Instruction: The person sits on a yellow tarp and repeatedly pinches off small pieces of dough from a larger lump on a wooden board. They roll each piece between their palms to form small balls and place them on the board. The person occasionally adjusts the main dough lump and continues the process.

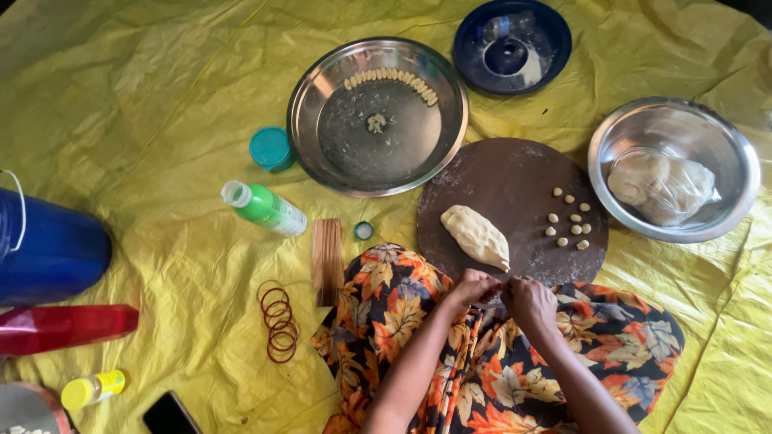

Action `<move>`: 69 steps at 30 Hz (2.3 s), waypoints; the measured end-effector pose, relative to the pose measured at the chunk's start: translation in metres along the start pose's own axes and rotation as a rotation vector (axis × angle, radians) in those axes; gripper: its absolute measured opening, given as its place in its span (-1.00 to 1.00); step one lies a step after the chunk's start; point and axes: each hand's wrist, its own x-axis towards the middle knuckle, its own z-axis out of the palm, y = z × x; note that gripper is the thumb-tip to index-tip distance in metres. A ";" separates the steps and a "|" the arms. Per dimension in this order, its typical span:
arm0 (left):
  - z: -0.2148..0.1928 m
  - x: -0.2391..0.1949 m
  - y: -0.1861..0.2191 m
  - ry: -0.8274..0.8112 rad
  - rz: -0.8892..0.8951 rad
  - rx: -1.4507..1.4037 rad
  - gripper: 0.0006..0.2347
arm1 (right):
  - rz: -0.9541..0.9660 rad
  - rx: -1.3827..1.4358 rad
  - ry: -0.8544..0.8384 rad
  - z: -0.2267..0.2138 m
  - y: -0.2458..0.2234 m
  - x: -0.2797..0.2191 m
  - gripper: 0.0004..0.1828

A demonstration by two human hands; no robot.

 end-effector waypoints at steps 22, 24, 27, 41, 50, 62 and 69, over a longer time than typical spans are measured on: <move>-0.015 -0.013 0.031 0.112 0.350 -0.786 -0.69 | -0.105 -0.087 0.050 0.015 -0.009 0.079 -0.75; -0.013 -0.014 0.030 0.114 0.355 -0.648 -0.76 | 0.001 0.119 -0.047 0.011 -0.001 0.081 -0.73; -0.008 -0.013 0.029 0.058 0.356 -0.459 -0.79 | 0.005 0.595 0.284 -0.001 -0.002 0.083 -0.75; -0.019 -0.067 0.068 -0.754 0.394 -0.904 -0.04 | -0.185 0.537 0.476 -0.007 -0.078 0.025 0.16; -0.015 -0.054 0.073 -0.727 0.468 -0.941 -0.02 | -0.520 0.416 0.302 0.021 -0.147 -0.039 0.31; 0.001 -0.063 0.064 -0.393 0.272 -0.818 -0.33 | -0.125 0.239 0.242 -0.018 -0.069 0.074 -0.27; -0.015 -0.044 0.065 -0.396 0.564 -0.962 -0.23 | -0.569 0.428 0.262 0.023 -0.103 -0.023 -0.12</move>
